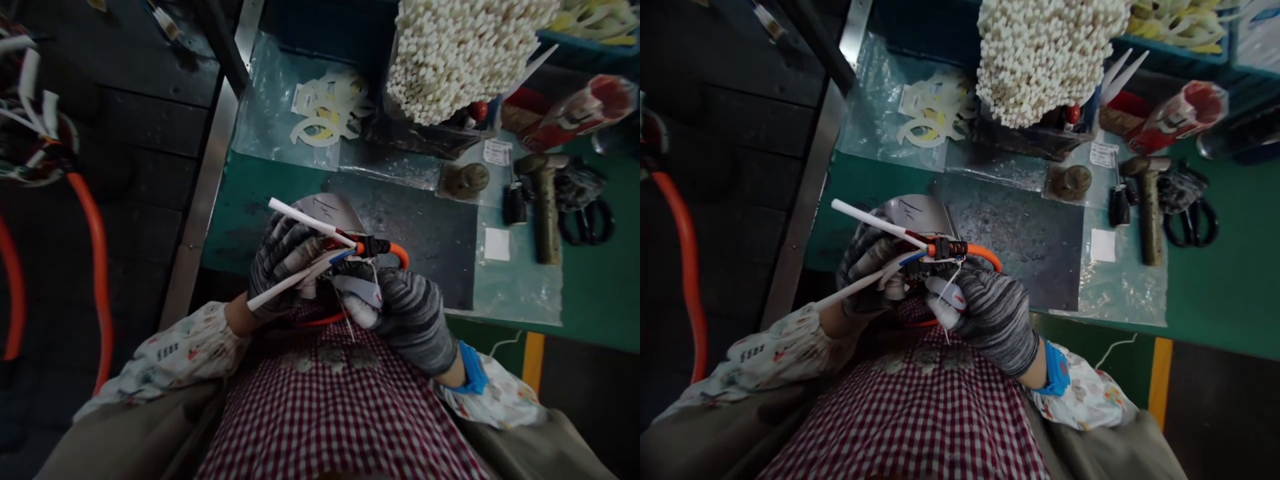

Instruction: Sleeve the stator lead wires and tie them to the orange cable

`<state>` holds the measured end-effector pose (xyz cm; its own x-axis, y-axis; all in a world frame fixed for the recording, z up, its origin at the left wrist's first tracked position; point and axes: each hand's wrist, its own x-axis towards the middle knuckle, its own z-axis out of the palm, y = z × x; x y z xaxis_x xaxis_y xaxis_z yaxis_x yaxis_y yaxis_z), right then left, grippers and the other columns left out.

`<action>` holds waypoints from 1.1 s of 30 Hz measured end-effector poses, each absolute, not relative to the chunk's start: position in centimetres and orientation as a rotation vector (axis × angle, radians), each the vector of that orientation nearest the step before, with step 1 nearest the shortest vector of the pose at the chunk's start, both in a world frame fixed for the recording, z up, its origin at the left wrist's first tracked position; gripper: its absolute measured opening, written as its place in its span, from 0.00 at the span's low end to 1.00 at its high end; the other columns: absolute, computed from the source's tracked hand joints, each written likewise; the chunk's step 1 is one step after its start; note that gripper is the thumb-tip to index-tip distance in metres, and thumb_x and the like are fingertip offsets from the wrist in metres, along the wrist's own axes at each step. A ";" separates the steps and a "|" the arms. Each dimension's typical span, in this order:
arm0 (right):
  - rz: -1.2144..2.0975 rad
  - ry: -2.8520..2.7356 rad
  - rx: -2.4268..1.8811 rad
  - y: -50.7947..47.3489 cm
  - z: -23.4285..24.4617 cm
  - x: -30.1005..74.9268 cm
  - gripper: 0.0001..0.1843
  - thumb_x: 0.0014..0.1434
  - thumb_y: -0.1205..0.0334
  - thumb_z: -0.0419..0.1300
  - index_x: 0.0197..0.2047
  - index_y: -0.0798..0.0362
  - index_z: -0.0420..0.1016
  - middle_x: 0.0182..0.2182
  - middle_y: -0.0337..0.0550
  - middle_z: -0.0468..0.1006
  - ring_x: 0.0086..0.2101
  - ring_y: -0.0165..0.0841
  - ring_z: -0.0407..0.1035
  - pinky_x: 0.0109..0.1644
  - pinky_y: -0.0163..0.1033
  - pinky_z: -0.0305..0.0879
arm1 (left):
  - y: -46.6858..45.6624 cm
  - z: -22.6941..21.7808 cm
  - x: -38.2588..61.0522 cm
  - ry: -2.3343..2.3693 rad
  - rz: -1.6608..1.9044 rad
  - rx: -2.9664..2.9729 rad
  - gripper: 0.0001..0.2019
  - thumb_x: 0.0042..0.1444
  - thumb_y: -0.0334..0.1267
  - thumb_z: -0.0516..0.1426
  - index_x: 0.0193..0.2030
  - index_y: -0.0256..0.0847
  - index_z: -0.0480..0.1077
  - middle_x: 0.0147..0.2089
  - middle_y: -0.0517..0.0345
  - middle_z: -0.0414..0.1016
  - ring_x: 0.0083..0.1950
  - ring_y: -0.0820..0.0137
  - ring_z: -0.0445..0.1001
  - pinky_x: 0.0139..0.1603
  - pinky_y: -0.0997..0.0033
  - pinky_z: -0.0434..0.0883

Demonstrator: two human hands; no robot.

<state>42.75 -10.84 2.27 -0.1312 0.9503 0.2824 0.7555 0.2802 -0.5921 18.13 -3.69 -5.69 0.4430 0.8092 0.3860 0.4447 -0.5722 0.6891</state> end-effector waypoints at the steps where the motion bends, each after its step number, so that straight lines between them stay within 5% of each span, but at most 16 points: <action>1: 0.388 -1.933 -1.527 -10.8 2.3 42.7 0.14 0.70 0.51 0.68 0.54 0.46 0.89 0.40 0.48 0.92 0.36 0.47 0.86 0.39 0.47 0.85 | -3.5 -5.3 18.3 1.025 1.065 2.254 0.27 0.71 0.63 0.54 0.71 0.61 0.72 0.71 0.52 0.79 0.82 0.45 0.65 0.84 0.27 0.60; 8: 0.353 -1.903 -1.504 -10.9 2.5 42.7 0.12 0.70 0.53 0.68 0.53 0.43 0.88 0.43 0.47 0.92 0.41 0.49 0.87 0.42 0.47 0.86 | -2.7 -3.0 19.6 0.922 1.222 2.371 0.25 0.75 0.53 0.53 0.75 0.57 0.68 0.72 0.55 0.79 0.78 0.51 0.72 0.82 0.38 0.68; 15: 0.393 -1.810 -1.708 -11.8 2.6 44.9 0.15 0.68 0.51 0.72 0.56 0.39 0.89 0.38 0.45 0.89 0.31 0.42 0.80 0.35 0.46 0.77 | -1.1 -0.5 21.8 0.884 1.121 2.529 0.28 0.77 0.49 0.51 0.80 0.53 0.61 0.74 0.53 0.77 0.80 0.53 0.70 0.82 0.42 0.68; 21: 0.239 -1.848 -1.760 -10.7 3.5 46.1 0.08 0.67 0.48 0.70 0.45 0.40 0.89 0.25 0.42 0.79 0.23 0.38 0.70 0.27 0.45 0.61 | 1.4 2.8 24.6 0.826 0.888 2.566 0.25 0.76 0.47 0.53 0.75 0.44 0.68 0.74 0.49 0.76 0.77 0.51 0.73 0.80 0.47 0.70; 29: 0.097 -1.890 -1.872 -9.6 4.1 47.1 0.13 0.70 0.48 0.66 0.47 0.46 0.89 0.33 0.43 0.89 0.29 0.38 0.78 0.31 0.44 0.61 | 4.2 4.7 28.1 0.840 0.646 2.527 0.21 0.72 0.42 0.55 0.65 0.41 0.78 0.69 0.47 0.81 0.73 0.43 0.76 0.79 0.42 0.70; 33: -0.162 -1.859 -1.861 -8.7 2.8 47.9 0.14 0.70 0.50 0.65 0.50 0.49 0.86 0.35 0.44 0.89 0.31 0.39 0.78 0.33 0.43 0.62 | 5.0 7.8 30.8 1.039 0.174 2.635 0.22 0.72 0.38 0.54 0.68 0.36 0.76 0.67 0.42 0.81 0.68 0.43 0.80 0.71 0.42 0.76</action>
<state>47.91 -8.71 2.77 0.0602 0.9038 0.4238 0.9635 0.0583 -0.2612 30.84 4.95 7.76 0.7308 0.6825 0.0015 0.6458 -0.6922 0.3222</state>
